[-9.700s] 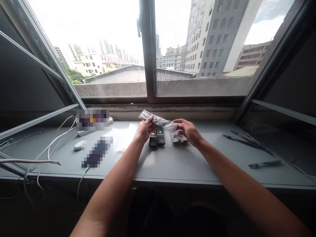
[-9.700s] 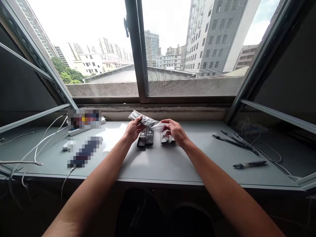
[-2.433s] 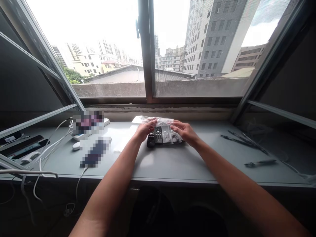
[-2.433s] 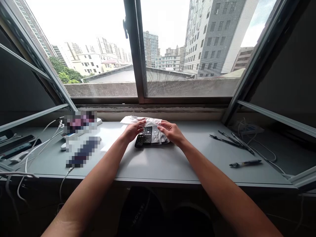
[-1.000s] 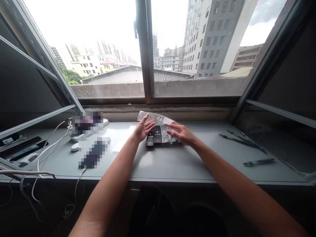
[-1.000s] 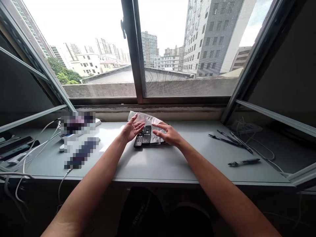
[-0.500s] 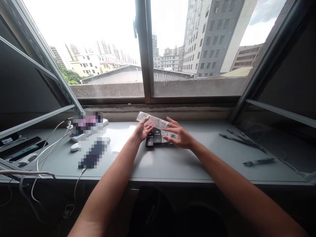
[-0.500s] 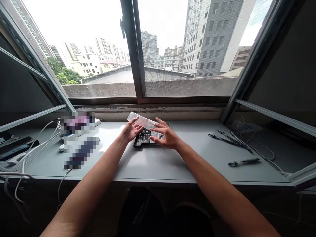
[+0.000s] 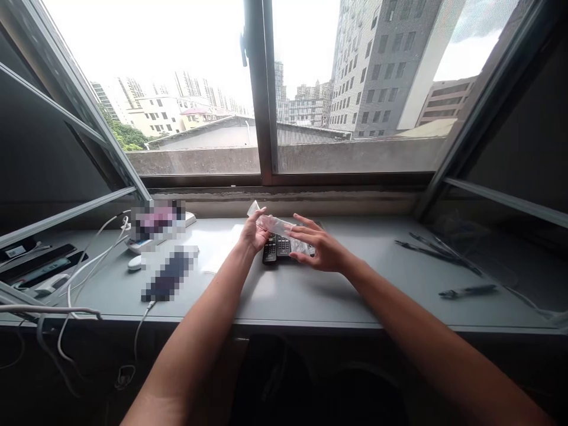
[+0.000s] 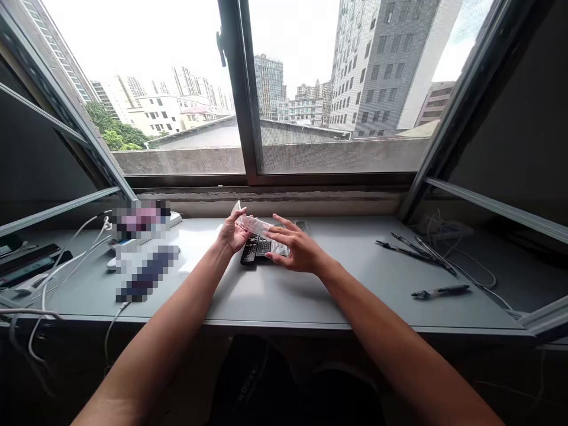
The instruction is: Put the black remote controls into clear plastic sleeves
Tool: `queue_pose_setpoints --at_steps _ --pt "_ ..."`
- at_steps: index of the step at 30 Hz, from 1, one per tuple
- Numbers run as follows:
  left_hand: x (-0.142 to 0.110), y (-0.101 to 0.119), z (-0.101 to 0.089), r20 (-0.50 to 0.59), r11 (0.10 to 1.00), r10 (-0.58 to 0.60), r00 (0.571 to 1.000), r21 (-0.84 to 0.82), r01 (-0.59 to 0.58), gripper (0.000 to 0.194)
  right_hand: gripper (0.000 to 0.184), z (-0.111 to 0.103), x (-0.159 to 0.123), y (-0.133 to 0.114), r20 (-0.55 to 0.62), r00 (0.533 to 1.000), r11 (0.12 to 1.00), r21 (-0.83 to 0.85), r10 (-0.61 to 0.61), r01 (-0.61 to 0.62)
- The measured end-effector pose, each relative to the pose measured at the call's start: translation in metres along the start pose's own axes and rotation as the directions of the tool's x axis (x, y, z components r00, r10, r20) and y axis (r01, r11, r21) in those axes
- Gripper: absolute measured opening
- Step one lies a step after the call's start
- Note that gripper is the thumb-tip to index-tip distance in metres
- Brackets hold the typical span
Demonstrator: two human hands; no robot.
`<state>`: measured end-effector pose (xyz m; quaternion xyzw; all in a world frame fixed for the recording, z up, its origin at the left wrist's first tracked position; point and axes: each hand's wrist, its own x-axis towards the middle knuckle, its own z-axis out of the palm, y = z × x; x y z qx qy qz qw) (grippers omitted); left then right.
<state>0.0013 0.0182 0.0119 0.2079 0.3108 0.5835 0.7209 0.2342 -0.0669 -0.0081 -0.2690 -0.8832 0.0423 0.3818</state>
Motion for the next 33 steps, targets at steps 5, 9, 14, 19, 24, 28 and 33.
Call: queue_pose_setpoints --at_steps 5,9,14,19,24,28,33 --pt "-0.0009 -0.0019 0.0026 0.047 0.999 0.038 0.998 -0.032 -0.037 0.031 0.067 0.0027 -0.0004 -0.002 0.007 0.998 0.996 0.061 0.059 -0.059" --pt "0.0009 -0.0044 0.0019 0.06 0.999 0.031 0.998 -0.039 -0.029 0.025 0.062 0.0054 -0.0005 -0.0016 0.009 0.998 0.994 0.081 0.068 -0.068" --pt "0.0041 -0.0026 -0.0013 -0.017 0.996 0.072 0.997 -0.056 -0.073 0.017 0.055 0.0071 -0.0008 0.0014 -0.006 0.994 0.992 0.068 0.107 -0.107" --pt "0.003 -0.0051 0.0002 0.018 0.996 0.061 0.998 -0.065 -0.06 0.02 0.072 0.0063 -0.0012 0.0013 0.02 0.995 0.991 0.088 0.097 -0.099" --pt "0.0022 -0.0066 0.0009 0.095 1.0 0.021 0.995 -0.012 -0.02 0.024 0.066 0.0082 -0.0035 0.0008 0.057 0.987 0.985 0.078 0.147 -0.152" --pt "0.0069 -0.0029 -0.0031 0.004 0.993 0.115 0.993 -0.03 -0.114 0.027 0.064 0.008 -0.0045 0.0019 0.057 0.986 0.983 0.085 0.159 -0.163" --pt "0.0081 -0.0029 -0.0057 0.022 0.997 0.068 0.997 0.03 -0.069 0.028 0.077 0.0067 -0.004 0.0024 0.066 0.985 0.983 0.08 0.158 -0.163"
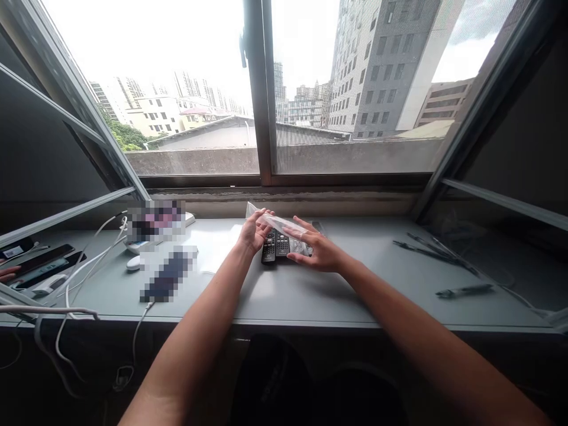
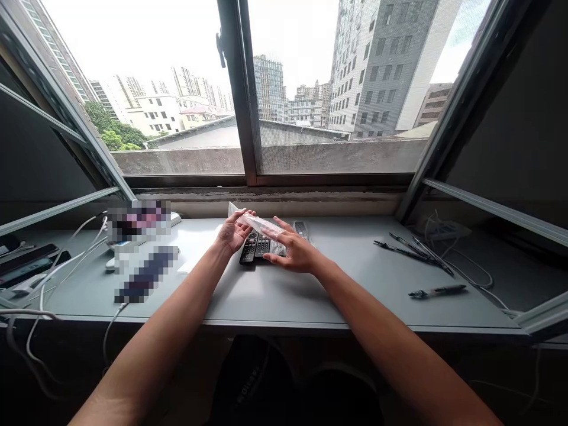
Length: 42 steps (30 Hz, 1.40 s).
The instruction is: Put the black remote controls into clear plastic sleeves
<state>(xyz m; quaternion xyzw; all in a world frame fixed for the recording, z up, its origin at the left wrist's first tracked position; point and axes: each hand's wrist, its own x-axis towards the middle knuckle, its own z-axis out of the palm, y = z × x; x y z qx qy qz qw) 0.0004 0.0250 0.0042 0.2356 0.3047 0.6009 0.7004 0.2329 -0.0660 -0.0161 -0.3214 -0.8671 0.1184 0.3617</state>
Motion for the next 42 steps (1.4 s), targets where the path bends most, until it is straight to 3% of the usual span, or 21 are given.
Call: queue_pose_setpoints --at_steps 4,8,11,15,17,21,24,28,31,34,38,42 --pt "-0.005 -0.004 0.0 0.118 0.98 -0.166 0.979 0.127 0.151 0.031 0.078 0.001 0.0 0.001 0.0 1.0 1.0 -0.023 0.009 -0.009" --pt "-0.005 -0.006 0.0 0.161 0.975 -0.189 0.969 0.145 0.166 0.03 0.075 0.001 0.0 0.003 -0.028 1.0 1.0 -0.022 -0.004 0.004" --pt "0.002 0.0 -0.003 0.016 0.994 -0.098 0.995 0.044 0.097 0.02 0.06 0.0 0.002 -0.001 -0.125 0.991 0.999 -0.009 -0.043 0.042" --pt "0.011 0.014 -0.011 -0.202 0.991 -0.02 0.979 -0.136 -0.008 0.016 0.039 -0.001 0.005 -0.007 -0.265 0.964 0.999 -0.024 -0.04 0.035" --pt "0.013 0.021 -0.014 -0.244 0.98 -0.021 0.97 -0.195 -0.027 0.018 0.043 0.004 0.004 -0.006 -0.195 0.979 0.996 -0.069 -0.061 0.049" --pt "0.014 0.024 -0.015 -0.261 0.967 -0.023 0.965 -0.25 -0.044 0.018 0.065 0.019 0.002 0.002 0.069 0.996 0.978 -0.195 -0.054 0.067" --pt "0.015 0.021 -0.012 -0.261 0.967 -0.022 0.965 -0.25 -0.046 0.012 0.056 0.027 0.002 0.007 0.154 0.987 0.961 -0.263 -0.04 0.08" --pt "0.015 0.018 -0.009 -0.266 0.972 -0.008 0.964 -0.227 -0.055 0.005 0.041 0.026 0.005 0.009 0.153 0.985 0.959 -0.262 -0.073 0.112" --pt "0.014 0.017 -0.01 -0.29 0.975 -0.01 0.957 -0.216 -0.055 0.003 0.041 0.023 0.007 0.006 0.05 0.998 0.988 -0.147 -0.033 0.04" --pt "0.014 0.017 -0.011 -0.296 0.98 -0.012 0.955 -0.194 -0.048 0.005 0.042 0.018 0.009 0.003 -0.127 0.984 0.982 0.162 0.121 -0.1" --pt "0.012 0.016 -0.012 -0.28 0.986 -0.027 0.959 -0.168 -0.021 0.008 0.049 0.012 0.012 0.004 -0.185 0.909 0.754 0.631 0.374 -0.182" --pt "0.009 0.016 -0.013 -0.302 0.994 -0.051 0.952 -0.11 0.018 0.012 0.048 0.005 0.014 0.008 -0.186 0.806 0.554 0.808 0.562 -0.199"
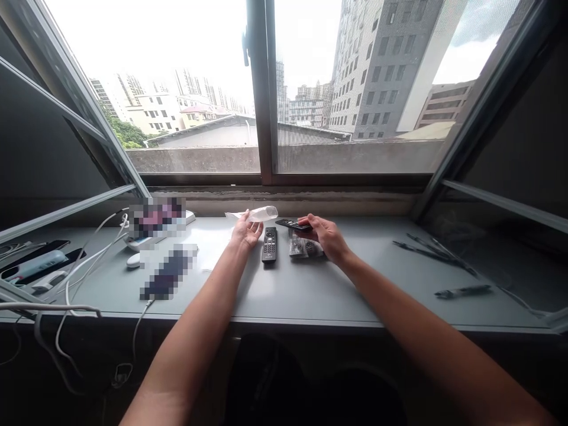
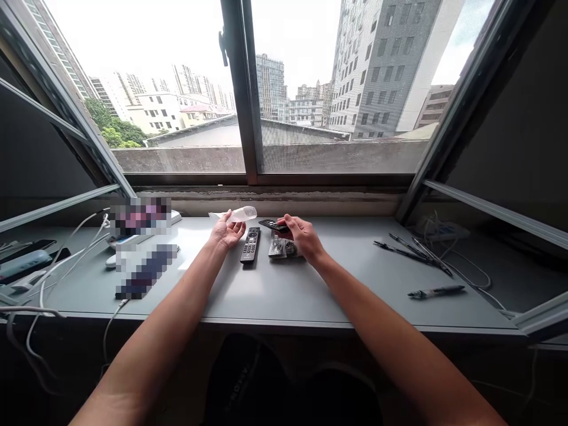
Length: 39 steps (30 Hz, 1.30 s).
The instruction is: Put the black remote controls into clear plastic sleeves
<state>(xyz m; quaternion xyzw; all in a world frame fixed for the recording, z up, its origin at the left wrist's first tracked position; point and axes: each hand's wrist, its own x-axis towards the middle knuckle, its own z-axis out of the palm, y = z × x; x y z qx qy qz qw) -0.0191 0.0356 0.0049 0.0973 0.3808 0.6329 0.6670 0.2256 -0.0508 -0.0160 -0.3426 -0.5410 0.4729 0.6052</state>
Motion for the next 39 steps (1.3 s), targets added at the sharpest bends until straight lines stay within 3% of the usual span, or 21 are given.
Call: queue_pose_setpoints --at_steps 3,5,8,10,14,18,22,25,29,32,36,39 --pt "-0.002 0.001 -0.001 -0.003 0.999 -0.001 1.0 0.034 0.001 0.016 0.028 -0.003 0.003 -0.002 -0.129 0.987 0.993 0.083 0.097 -0.087" --pt "-0.003 0.002 0.0 -0.002 1.0 0.008 1.0 0.027 -0.008 0.017 0.023 -0.005 0.004 -0.004 -0.143 0.974 0.969 0.198 0.176 -0.146" --pt "-0.004 0.002 0.002 -0.001 1.0 0.013 1.0 0.002 -0.013 0.014 0.03 -0.007 0.004 -0.011 -0.065 0.949 0.875 0.412 0.308 -0.256" --pt "-0.005 0.002 0.003 0.002 1.0 0.01 1.0 -0.014 -0.01 0.012 0.024 -0.008 0.004 -0.017 -0.006 0.929 0.804 0.504 0.37 -0.317" --pt "-0.005 0.001 0.004 0.006 1.0 0.009 1.0 -0.029 -0.009 0.012 0.016 -0.01 0.003 -0.029 0.008 0.896 0.725 0.586 0.443 -0.363" --pt "-0.004 -0.001 0.005 -0.002 1.0 0.006 1.0 -0.018 -0.006 0.012 0.028 -0.012 0.002 -0.038 0.033 0.851 0.651 0.629 0.524 -0.425" --pt "-0.004 -0.004 0.006 0.002 1.0 0.004 1.0 0.009 -0.004 0.013 0.024 -0.013 0.002 -0.04 0.079 0.874 0.648 0.64 0.479 -0.412" --pt "-0.006 -0.005 0.007 0.006 1.0 0.002 1.0 0.02 -0.002 0.012 0.036 -0.015 0.003 -0.039 0.122 0.896 0.653 0.644 0.426 -0.398" --pt "-0.008 -0.005 0.007 0.011 1.0 0.001 1.0 0.019 -0.001 0.012 0.031 -0.017 0.004 -0.034 0.125 0.913 0.711 0.59 0.389 -0.383" --pt "-0.008 -0.005 0.007 0.015 1.0 0.009 1.0 0.004 -0.009 0.012 0.025 -0.018 0.005 -0.031 0.066 0.908 0.761 0.524 0.413 -0.384" --pt "-0.007 -0.006 0.006 0.016 1.0 0.012 1.0 0.004 -0.012 0.012 0.01 -0.017 0.004 -0.031 0.007 0.881 0.754 0.514 0.473 -0.409" --pt "-0.006 -0.006 0.006 0.016 1.0 0.01 1.0 0.01 -0.01 0.014 0.025 -0.017 0.003 -0.032 0.071 0.882 0.715 0.558 0.465 -0.422"
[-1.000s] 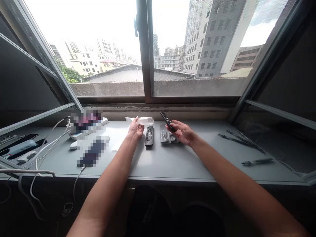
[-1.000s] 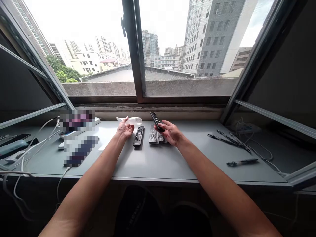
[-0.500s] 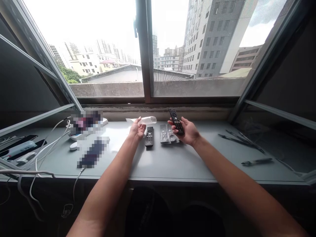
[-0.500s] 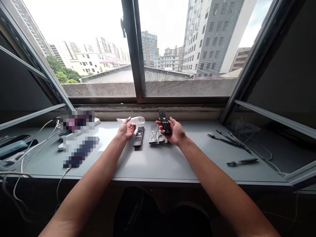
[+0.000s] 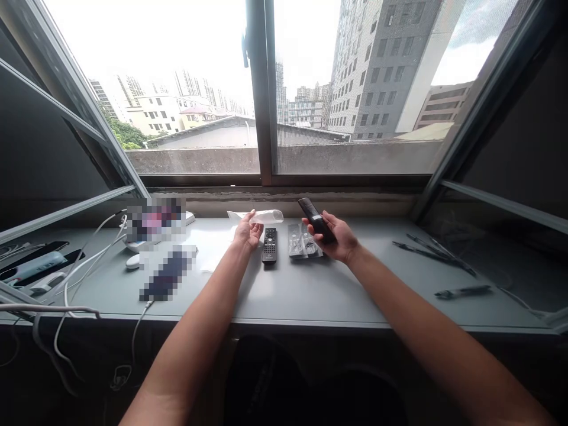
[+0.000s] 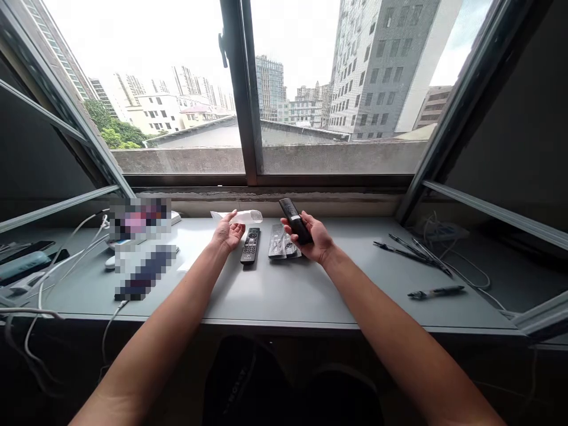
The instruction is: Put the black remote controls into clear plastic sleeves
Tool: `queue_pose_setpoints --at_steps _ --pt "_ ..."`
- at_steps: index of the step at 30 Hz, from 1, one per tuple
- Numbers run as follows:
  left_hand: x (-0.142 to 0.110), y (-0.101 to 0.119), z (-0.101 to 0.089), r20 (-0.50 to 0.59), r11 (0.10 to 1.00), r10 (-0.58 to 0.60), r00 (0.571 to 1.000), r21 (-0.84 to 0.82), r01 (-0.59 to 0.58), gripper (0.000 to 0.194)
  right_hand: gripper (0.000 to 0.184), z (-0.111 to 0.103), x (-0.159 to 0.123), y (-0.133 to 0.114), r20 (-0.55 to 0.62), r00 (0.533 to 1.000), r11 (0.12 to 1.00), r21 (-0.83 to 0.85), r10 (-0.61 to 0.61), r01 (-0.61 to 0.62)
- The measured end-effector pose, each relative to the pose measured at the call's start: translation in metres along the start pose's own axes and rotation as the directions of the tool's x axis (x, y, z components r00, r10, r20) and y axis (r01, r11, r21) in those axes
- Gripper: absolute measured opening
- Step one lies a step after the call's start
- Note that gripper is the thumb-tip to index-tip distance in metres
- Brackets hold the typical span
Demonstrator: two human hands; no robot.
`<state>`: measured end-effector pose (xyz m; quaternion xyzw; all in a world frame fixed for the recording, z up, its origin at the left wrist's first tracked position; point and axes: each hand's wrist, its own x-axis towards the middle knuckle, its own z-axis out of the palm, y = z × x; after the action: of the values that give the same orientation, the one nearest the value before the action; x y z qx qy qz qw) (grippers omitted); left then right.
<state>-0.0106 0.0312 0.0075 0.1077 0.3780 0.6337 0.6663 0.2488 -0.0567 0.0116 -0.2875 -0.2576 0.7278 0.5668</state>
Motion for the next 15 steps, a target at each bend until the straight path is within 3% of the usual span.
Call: queue_pose_setpoints --at_steps 2,5,8,12,15 --pt "0.0 0.0 0.0 -0.002 1.0 -0.002 1.0 0.003 0.002 0.015 0.035 -0.001 0.0 0.0 0.074 0.997 1.0 0.016 0.009 -0.01" --pt "-0.001 0.0 0.0 -0.005 1.0 -0.001 1.0 0.006 0.001 0.015 0.034 -0.003 0.0 0.0 0.14 0.99 1.0 -0.004 0.012 -0.011" --pt "-0.001 0.0 0.0 -0.002 1.0 -0.002 1.0 -0.003 0.002 0.015 0.032 -0.003 0.001 0.001 0.117 0.993 0.999 -0.034 -0.011 0.015" --pt "-0.001 0.0 0.0 -0.008 1.0 -0.008 1.0 -0.008 0.008 0.016 0.014 -0.004 0.003 0.005 0.078 0.993 0.984 -0.146 -0.087 0.098" --pt "-0.002 0.0 0.001 -0.005 1.0 -0.001 1.0 -0.009 0.001 0.015 0.021 -0.006 0.006 0.01 0.082 0.985 0.96 -0.226 -0.149 0.164"
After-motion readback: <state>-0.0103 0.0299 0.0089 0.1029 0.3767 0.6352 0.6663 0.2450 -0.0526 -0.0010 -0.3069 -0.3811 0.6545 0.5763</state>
